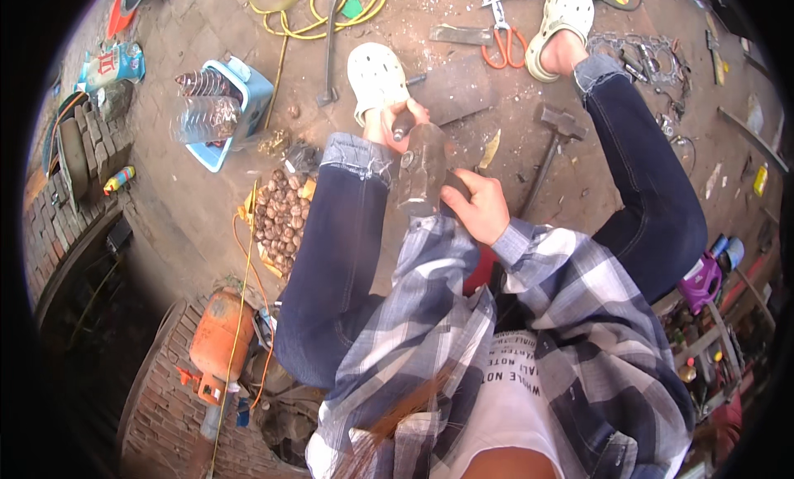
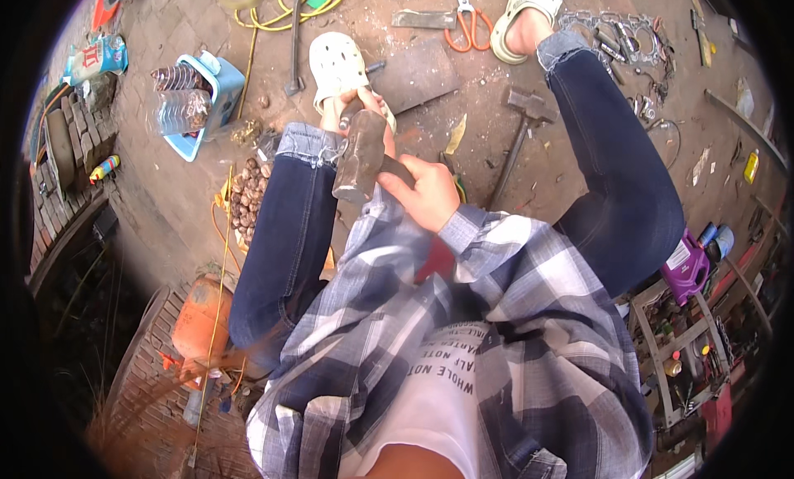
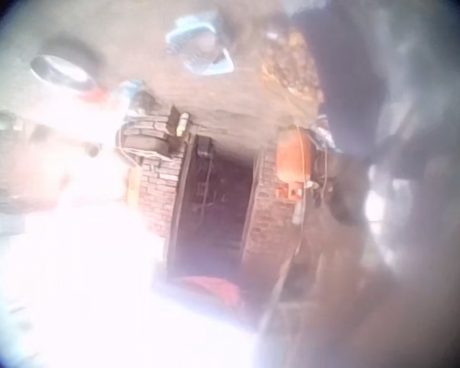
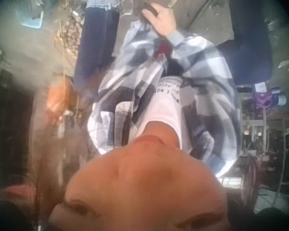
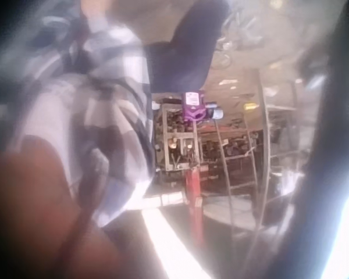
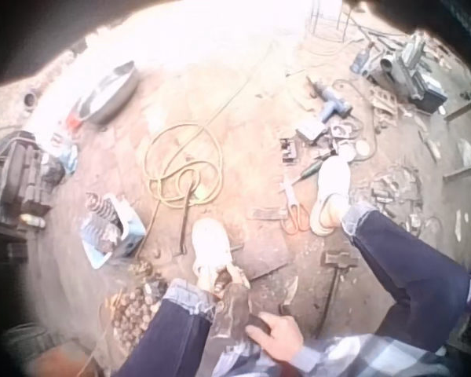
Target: The person sits on the ground in a cluttered outdoor workshop and uses a hammer and chisel to shape a small metal piece. They repeatedly reposition the metal and strike it with the hammer, occasionally inspecting the work.
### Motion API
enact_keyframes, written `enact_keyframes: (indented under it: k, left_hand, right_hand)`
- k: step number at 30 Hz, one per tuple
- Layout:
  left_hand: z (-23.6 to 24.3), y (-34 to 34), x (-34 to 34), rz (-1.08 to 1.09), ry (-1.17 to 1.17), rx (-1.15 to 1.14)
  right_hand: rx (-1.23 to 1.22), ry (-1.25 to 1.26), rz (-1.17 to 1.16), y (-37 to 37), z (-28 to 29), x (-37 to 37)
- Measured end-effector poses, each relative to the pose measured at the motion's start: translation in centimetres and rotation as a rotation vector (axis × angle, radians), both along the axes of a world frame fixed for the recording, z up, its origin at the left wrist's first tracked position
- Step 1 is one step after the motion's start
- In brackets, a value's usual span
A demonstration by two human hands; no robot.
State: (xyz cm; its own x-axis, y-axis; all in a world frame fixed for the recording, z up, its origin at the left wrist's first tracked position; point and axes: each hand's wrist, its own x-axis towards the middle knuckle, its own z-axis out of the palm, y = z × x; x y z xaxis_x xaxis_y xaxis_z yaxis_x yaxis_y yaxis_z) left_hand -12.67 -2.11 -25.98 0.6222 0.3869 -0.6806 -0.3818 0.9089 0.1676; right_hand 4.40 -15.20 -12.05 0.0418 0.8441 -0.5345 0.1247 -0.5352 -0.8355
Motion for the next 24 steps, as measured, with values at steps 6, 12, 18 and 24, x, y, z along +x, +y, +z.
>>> enact_keyframes:
  k: [6, 12, 18, 24]
  left_hand:
    - [1.0, -0.3, 0.9, 0.055, 0.658, 0.422]
    - [-3.0, -1.0, -1.3, -0.166, 0.485, 0.809]
    - [4.4, -0.3, 0.1, 0.069, 0.311, 0.032]
    - [2.4, 0.1, 0.9, -0.188, 0.38, 0.41]
  right_hand:
    - [-0.076, -0.002, -0.143, 0.3, -1.6, -0.4]
    - [0.091, 0.095, -0.077, 0.7, 1.6, -0.3]
    - [0.1, 0.152, -0.072, 0.2, 1.3, -1.5]
    - [0.029, 0.054, -0.062, 0.2, 1.5, 0.3]
